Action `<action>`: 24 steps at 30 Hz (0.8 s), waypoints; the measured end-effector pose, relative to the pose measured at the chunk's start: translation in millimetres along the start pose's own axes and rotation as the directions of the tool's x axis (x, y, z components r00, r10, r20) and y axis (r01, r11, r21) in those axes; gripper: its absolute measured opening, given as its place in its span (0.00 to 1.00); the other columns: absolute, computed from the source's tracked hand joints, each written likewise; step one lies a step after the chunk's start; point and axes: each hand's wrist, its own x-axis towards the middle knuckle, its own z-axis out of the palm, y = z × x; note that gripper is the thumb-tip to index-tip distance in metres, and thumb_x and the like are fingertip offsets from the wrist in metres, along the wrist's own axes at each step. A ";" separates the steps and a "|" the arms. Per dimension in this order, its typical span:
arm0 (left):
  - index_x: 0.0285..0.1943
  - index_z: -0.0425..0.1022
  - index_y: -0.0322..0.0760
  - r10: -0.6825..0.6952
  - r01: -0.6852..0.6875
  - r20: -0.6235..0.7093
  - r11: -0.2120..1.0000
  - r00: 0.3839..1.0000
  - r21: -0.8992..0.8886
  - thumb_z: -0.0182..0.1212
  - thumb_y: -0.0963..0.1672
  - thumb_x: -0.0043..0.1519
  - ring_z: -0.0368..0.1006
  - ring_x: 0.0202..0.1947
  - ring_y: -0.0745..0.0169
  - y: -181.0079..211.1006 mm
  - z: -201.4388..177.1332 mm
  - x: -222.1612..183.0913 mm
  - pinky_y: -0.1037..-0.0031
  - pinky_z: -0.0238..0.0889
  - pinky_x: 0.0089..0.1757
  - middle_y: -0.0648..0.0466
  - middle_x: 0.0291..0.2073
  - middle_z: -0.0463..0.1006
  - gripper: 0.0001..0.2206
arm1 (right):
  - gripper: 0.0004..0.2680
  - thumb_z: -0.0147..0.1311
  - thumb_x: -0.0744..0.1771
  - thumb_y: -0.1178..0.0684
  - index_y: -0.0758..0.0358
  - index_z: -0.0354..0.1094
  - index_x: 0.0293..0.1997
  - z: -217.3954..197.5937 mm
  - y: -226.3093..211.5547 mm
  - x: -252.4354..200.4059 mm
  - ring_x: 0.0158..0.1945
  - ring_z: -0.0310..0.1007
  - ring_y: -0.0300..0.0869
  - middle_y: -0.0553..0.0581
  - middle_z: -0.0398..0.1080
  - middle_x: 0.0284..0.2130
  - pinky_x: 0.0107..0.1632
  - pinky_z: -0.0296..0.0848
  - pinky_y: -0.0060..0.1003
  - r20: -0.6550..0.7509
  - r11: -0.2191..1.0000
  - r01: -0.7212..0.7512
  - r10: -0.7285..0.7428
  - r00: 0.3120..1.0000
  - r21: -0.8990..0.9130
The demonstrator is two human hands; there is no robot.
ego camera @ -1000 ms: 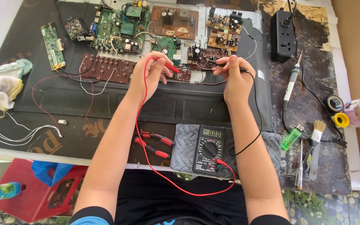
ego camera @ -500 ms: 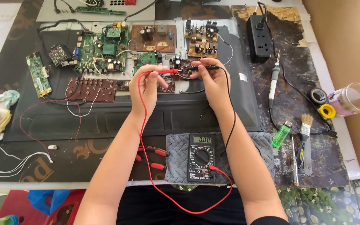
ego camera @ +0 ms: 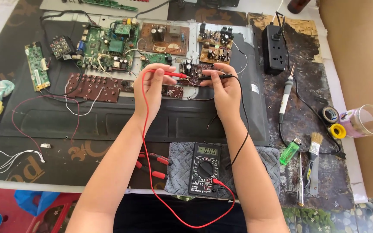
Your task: Testing various components on a television circuit board using a digital multimeter to diagnose faults.
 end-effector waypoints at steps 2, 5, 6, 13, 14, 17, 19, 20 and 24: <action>0.50 0.76 0.38 0.004 -0.005 0.042 1.000 0.999 0.024 0.53 0.45 0.73 0.83 0.34 0.62 -0.9 4.0 -2.7 0.74 0.75 0.41 0.48 0.46 0.83 0.08 | 0.07 0.46 0.73 0.59 0.67 0.61 0.58 -0.1 -1.3 -0.6 0.35 0.82 0.45 0.68 0.77 0.43 0.46 0.82 0.37 0.020 1.000 0.000 0.000 1.000 -0.020; 0.51 0.78 0.40 0.000 -0.008 0.103 0.997 0.995 0.073 0.56 0.43 0.72 0.82 0.32 0.64 1.5 5.5 -4.6 0.75 0.75 0.40 0.50 0.48 0.83 0.06 | 0.07 0.47 0.74 0.59 0.67 0.60 0.58 1.7 -4.1 -2.0 0.35 0.81 0.45 0.68 0.77 0.43 0.45 0.81 0.36 0.058 0.997 0.016 -0.012 0.998 -0.070; 0.51 0.78 0.41 -0.010 -0.001 0.119 0.996 0.993 0.092 0.55 0.43 0.73 0.80 0.29 0.65 3.2 5.8 -3.9 0.76 0.75 0.38 0.51 0.48 0.83 0.06 | 0.07 0.47 0.74 0.59 0.68 0.60 0.58 2.4 -5.9 -1.6 0.35 0.81 0.45 0.68 0.77 0.43 0.45 0.81 0.36 0.077 0.994 0.030 -0.022 0.997 -0.109; 0.50 0.78 0.41 -0.031 -0.006 0.173 0.978 0.984 0.207 0.54 0.41 0.73 0.78 0.27 0.68 2.4 6.0 -2.6 0.76 0.73 0.39 0.52 0.43 0.82 0.06 | 0.05 0.45 0.74 0.58 0.65 0.60 0.56 0.6 -7.8 -1.8 0.35 0.81 0.44 0.66 0.77 0.43 0.47 0.80 0.35 0.059 0.994 -0.005 0.012 0.998 -0.110; 0.49 0.77 0.40 -0.031 -0.006 0.169 0.976 0.985 0.217 0.54 0.41 0.73 0.79 0.26 0.67 1.9 5.7 -2.6 0.76 0.73 0.38 0.51 0.43 0.83 0.06 | 0.05 0.45 0.74 0.58 0.65 0.61 0.55 1.3 -9.3 -1.8 0.36 0.81 0.43 0.66 0.77 0.43 0.47 0.80 0.35 0.061 0.993 -0.007 0.015 0.998 -0.118; 0.49 0.76 0.41 -0.073 0.006 0.201 0.948 0.977 0.318 0.53 0.43 0.73 0.78 0.25 0.66 12.8 5.1 -0.5 0.77 0.70 0.36 0.53 0.42 0.81 0.06 | 0.04 0.46 0.73 0.55 0.61 0.60 0.51 7.0 -27.5 0.3 0.35 0.82 0.43 0.63 0.77 0.43 0.46 0.78 0.33 0.059 0.978 -0.071 0.084 0.995 -0.196; 0.50 0.75 0.42 -0.123 0.017 0.238 0.915 0.963 0.404 0.52 0.44 0.73 0.77 0.24 0.66 18.3 5.2 -0.6 0.79 0.68 0.34 0.56 0.39 0.80 0.07 | 0.04 0.46 0.73 0.51 0.58 0.60 0.47 8.8 -34.3 0.8 0.35 0.82 0.43 0.59 0.78 0.43 0.44 0.76 0.31 0.048 0.954 -0.135 0.153 0.987 -0.267; 0.50 0.75 0.43 -0.120 0.017 0.234 0.916 0.965 0.401 0.51 0.45 0.73 0.77 0.24 0.66 18.7 5.7 -1.5 0.79 0.67 0.33 0.56 0.42 0.81 0.06 | 0.03 0.46 0.73 0.52 0.58 0.60 0.47 8.1 -33.2 0.6 0.35 0.82 0.44 0.60 0.77 0.43 0.44 0.77 0.31 0.062 0.961 -0.117 0.137 0.989 -0.251; 0.50 0.74 0.43 -0.109 0.018 0.231 0.931 0.967 0.364 0.50 0.47 0.74 0.78 0.23 0.65 20.9 6.0 -1.4 0.80 0.68 0.32 0.51 0.49 0.82 0.08 | 0.03 0.45 0.74 0.54 0.60 0.60 0.47 8.4 -36.2 0.4 0.37 0.83 0.47 0.63 0.77 0.44 0.45 0.79 0.33 0.083 0.974 -0.045 0.065 0.994 -0.224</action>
